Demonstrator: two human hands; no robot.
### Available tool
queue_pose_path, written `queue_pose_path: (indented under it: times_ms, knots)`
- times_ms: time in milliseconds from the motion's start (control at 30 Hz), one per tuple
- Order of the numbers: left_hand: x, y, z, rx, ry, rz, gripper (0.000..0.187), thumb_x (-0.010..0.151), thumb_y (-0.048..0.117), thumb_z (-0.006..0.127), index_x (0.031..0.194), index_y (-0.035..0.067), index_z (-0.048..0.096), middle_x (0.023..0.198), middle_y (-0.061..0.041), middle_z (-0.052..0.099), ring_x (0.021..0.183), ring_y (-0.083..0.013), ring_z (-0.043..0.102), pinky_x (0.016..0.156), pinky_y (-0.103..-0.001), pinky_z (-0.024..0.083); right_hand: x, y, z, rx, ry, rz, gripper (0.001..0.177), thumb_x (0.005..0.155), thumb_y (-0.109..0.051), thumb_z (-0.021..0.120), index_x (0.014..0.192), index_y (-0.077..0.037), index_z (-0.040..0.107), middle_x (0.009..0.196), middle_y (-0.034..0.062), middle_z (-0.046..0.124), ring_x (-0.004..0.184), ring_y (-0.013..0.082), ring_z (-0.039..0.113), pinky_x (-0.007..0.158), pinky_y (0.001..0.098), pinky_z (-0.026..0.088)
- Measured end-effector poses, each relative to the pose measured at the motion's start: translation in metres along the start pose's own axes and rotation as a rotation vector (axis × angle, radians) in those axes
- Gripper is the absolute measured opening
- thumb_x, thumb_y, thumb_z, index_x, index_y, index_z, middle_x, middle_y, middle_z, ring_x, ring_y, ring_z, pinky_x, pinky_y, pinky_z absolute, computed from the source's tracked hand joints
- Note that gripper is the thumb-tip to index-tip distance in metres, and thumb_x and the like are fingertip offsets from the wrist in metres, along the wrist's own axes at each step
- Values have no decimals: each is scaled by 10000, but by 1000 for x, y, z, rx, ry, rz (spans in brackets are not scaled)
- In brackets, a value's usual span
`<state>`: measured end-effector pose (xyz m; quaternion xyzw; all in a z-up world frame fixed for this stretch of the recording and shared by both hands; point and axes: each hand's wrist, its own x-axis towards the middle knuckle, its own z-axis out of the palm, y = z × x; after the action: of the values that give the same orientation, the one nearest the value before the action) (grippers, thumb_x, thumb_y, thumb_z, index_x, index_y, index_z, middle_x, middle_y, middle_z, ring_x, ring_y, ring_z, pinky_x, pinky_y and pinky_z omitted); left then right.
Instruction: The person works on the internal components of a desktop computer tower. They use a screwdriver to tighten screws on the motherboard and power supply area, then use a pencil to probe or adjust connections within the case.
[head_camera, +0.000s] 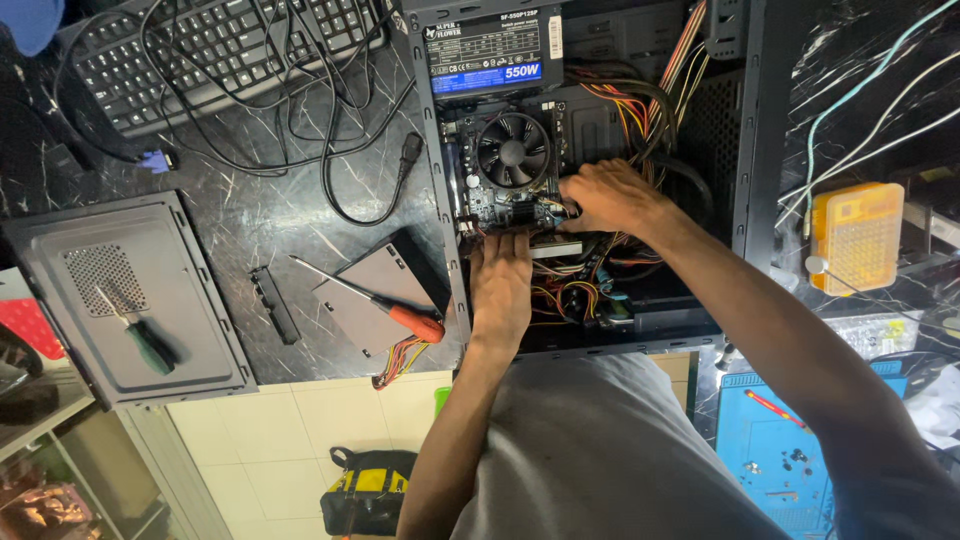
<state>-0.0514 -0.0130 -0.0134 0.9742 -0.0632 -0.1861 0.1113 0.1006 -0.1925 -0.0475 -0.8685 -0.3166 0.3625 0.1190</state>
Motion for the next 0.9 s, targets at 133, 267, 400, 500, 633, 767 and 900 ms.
queue_pose_path:
  times_ms: [133, 267, 400, 500, 633, 767, 900]
  knots:
    - [1, 2, -4, 11, 22, -4, 484, 837, 7, 684, 1309, 51, 585, 1141, -136, 677, 1189, -317, 575, 1000, -472, 477, 4, 2, -1, -41, -28, 11, 379, 759, -553, 751, 725, -176, 744, 724, 134, 761, 806, 397, 758, 724, 500, 589]
    - [0, 2, 5, 37, 97, -9, 392, 855, 47, 667, 1242, 81, 618, 1086, -103, 688, 1138, -295, 596, 960, -457, 481, 2, 1, -5, 33, -30, 4, 369, 749, -518, 774, 734, -157, 704, 704, 106, 755, 807, 389, 759, 719, 513, 589]
    - [-1, 2, 9, 63, 131, -4, 324, 865, 42, 648, 1186, 87, 636, 1042, -92, 686, 1101, -289, 601, 923, -446, 478, 4, 4, -1, 43, -24, 6, 376, 741, -522, 774, 738, -155, 690, 716, 104, 756, 824, 385, 759, 715, 522, 581]
    - [-1, 3, 7, 51, 142, 0, 330, 859, 59, 658, 1187, 84, 635, 1052, -98, 687, 1130, -292, 599, 941, -454, 484, 2, 3, -1, 39, -36, 1, 363, 744, -490, 774, 756, -135, 697, 732, 106, 764, 826, 396, 759, 717, 525, 582]
    - [-1, 1, 16, 66, 130, -9, 296, 901, 63, 615, 1196, 89, 633, 1063, -102, 690, 1123, -293, 600, 964, -463, 476, 0, 6, 4, 0, -44, -18, 292, 744, -445, 777, 814, -166, 728, 742, 92, 772, 841, 368, 768, 745, 507, 594]
    - [2, 0, 18, 30, 116, -23, 269, 919, 67, 603, 1185, 92, 631, 1061, -93, 698, 1138, -291, 608, 984, -463, 481, 1, 7, 0, 54, -61, 1, 297, 745, -454, 778, 814, -169, 728, 753, 81, 772, 857, 377, 762, 741, 520, 585]
    - [0, 1, 5, -1, 93, -24, 244, 936, 103, 601, 1179, 102, 621, 1063, -95, 696, 1155, -286, 607, 1010, -462, 472, 0, 7, 0, 108, -40, 2, 319, 751, -442, 794, 778, -135, 714, 722, 96, 755, 808, 393, 753, 706, 508, 577]
